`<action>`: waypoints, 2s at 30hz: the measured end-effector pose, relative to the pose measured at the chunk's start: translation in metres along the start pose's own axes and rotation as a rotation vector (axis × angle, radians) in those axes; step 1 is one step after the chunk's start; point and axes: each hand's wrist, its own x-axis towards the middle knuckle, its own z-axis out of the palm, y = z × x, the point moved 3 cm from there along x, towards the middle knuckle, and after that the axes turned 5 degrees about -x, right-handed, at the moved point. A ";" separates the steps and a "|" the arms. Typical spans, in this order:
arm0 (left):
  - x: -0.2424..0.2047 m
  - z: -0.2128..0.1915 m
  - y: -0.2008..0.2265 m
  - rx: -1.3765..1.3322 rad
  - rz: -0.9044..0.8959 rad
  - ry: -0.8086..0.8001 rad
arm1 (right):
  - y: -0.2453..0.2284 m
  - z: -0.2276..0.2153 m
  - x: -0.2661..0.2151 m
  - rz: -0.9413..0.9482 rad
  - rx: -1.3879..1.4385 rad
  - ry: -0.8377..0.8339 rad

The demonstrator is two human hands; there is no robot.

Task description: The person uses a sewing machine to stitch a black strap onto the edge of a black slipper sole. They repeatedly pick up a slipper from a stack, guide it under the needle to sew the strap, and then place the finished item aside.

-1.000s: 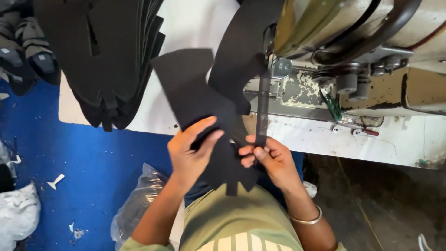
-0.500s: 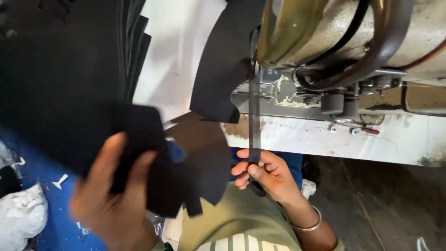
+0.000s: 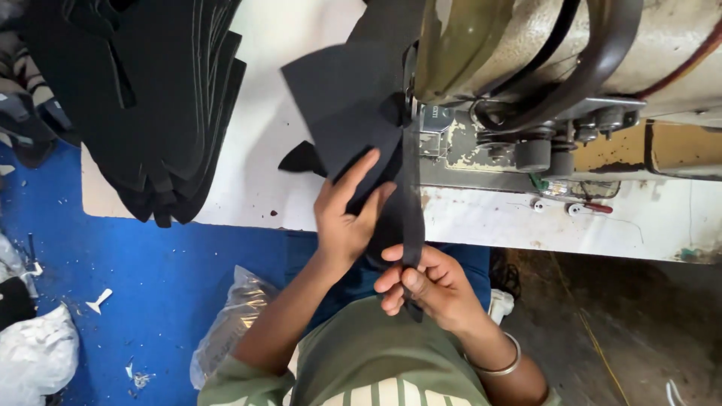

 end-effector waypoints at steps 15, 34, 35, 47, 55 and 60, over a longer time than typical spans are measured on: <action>0.020 0.004 -0.004 -0.171 -0.157 -0.043 | 0.008 0.002 0.014 -0.005 -0.302 0.057; 0.051 0.005 -0.005 0.013 0.008 -0.067 | 0.014 -0.005 0.031 -0.012 -0.288 0.045; 0.045 0.005 -0.001 0.197 0.137 -0.023 | 0.014 -0.005 0.031 0.006 -0.271 0.052; 0.043 0.008 0.005 0.454 0.651 -0.380 | -0.028 -0.059 0.021 -0.194 -1.169 0.313; 0.048 0.007 0.015 0.334 0.580 -0.360 | 0.001 -0.092 0.090 0.200 0.264 0.373; 0.048 0.005 0.012 0.360 0.592 -0.393 | -0.039 -0.067 0.028 -0.601 -0.718 0.560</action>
